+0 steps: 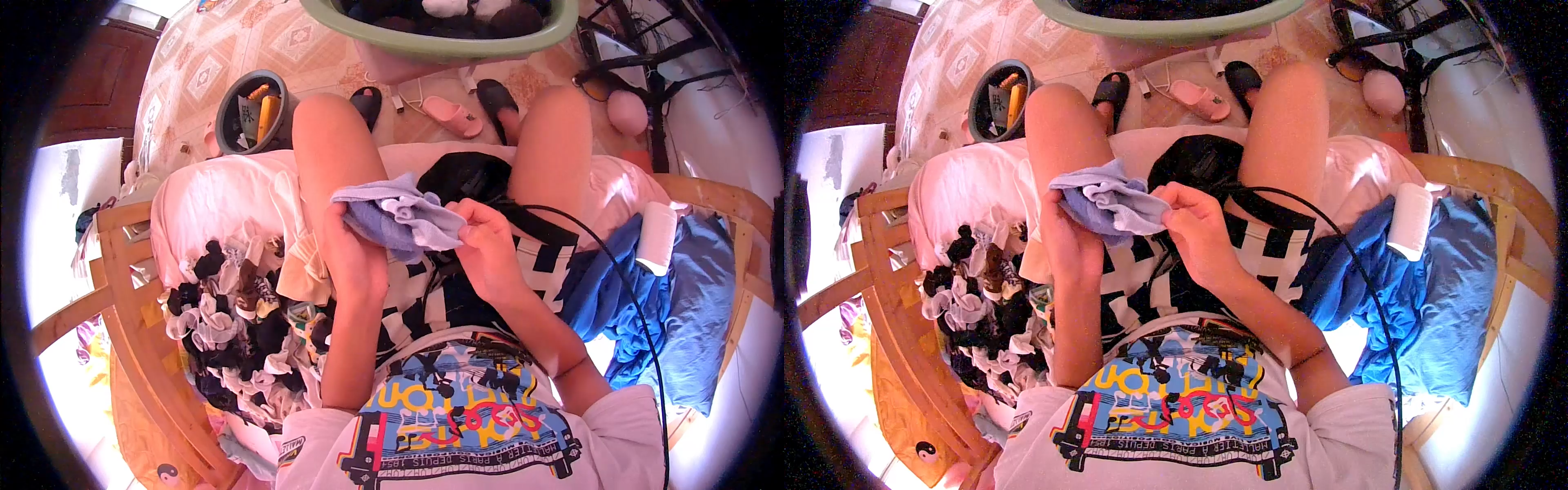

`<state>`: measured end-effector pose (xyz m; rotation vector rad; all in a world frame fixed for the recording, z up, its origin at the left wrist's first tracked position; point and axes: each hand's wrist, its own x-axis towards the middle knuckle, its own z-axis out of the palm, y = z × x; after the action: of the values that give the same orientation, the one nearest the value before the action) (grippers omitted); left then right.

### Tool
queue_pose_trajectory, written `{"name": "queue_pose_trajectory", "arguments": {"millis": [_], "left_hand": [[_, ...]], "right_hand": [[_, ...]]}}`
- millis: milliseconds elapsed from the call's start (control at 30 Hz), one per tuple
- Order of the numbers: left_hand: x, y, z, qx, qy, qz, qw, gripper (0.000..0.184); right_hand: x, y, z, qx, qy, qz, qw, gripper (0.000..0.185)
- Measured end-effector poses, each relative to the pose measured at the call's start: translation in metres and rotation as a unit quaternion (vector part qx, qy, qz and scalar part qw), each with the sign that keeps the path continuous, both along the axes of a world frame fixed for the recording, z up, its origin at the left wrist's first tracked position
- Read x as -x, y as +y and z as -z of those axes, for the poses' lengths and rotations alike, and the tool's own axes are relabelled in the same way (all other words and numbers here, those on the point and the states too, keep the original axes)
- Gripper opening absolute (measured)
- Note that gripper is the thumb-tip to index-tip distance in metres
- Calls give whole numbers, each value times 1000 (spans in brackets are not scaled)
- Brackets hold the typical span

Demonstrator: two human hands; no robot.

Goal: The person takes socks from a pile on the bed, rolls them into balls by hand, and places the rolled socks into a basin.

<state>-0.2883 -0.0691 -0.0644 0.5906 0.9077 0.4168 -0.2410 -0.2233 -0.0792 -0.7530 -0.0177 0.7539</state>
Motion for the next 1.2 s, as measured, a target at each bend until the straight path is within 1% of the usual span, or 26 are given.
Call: {"name": "queue_pose_trajectory", "arguments": {"millis": [33,67,133,167,233,267,333,367,433,467,533,567,633,667,700,733,767,800,867,900,967,1000,1033,1067,1167,1200], "left_hand": [[1,1,4,1,-10,-11,1000,33],[2,1,5,1,-9,-10,1000,33],[4,1,6,11,-43,24,999,29],[4,2,4,11,-43,24,999,29],[2,5,-3,43,-77,46,995,26],[0,4,-6,43,-77,47,995,26],[-7,2,-10,112,-8,58,992,24],[-6,0,-10,112,-8,59,992,24],[-6,-1,-10,157,-57,79,983,23],[-5,0,-5,157,-57,81,983,23],[-2,5,7,119,-136,111,977,23],[1,9,9,119,-135,111,977,23],[3,15,7,132,-135,88,978,25],[4,16,3,132,-133,87,978,25],[4,18,-3,95,-138,78,983,27],[4,19,-7,59,-142,70,986,28],[6,24,0,91,-170,53,980,31],[5,23,0,91,-170,54,980,31],[3,22,-2,83,-193,38,977,36],[2,20,-4,83,-193,38,977,36],[1,16,-10,100,-211,10,972,44],[0,12,-13,102,-211,10,972,44],[-1,7,-16,87,-222,26,971,48],[-1,6,-18,72,-233,42,969,53],[3,11,-18,36,-225,63,972,58],[4,14,-18,36,-225,63,972,58]], "right_hand": [[0,0,1,-44,6,-7,999,13],[0,-1,3,-45,6,-7,999,13],[-3,-4,4,-90,34,-30,995,17],[-3,-5,3,-90,34,-30,995,17],[-7,-4,-11,-96,127,-17,987,21],[-6,-2,-14,-95,127,-16,987,21],[-4,5,-17,-24,171,4,985,31],[-6,3,-15,-24,171,4,985,31],[-10,-1,-6,-105,162,-36,980,32],[-12,-2,-2,-105,162,-35,981,32],[-14,-3,1,-218,205,-75,951,31],[-14,-4,1,-218,206,-74,951,31],[-16,2,-9,-110,74,-99,986,32],[-12,5,-10,-110,76,-100,986,32],[-7,8,-12,-9,-8,-75,997,34],[-4,10,-14,92,-92,-47,990,37],[-5,10,-15,70,-80,-56,993,46],[-4,11,-16,70,-80,-55,993,46],[-2,15,-16,95,-230,-65,966,57],[-2,17,-16,95,-231,-65,966,57],[-1,20,-16,186,-315,-12,930,60],[0,21,-15,231,-356,14,906,62],[2,23,-12,239,-323,34,915,49],[0,21,-10,239,-323,34,915,49],[-7,13,-16,209,-223,42,951,21],[-8,11,-16,209,-223,42,951,21]]}}
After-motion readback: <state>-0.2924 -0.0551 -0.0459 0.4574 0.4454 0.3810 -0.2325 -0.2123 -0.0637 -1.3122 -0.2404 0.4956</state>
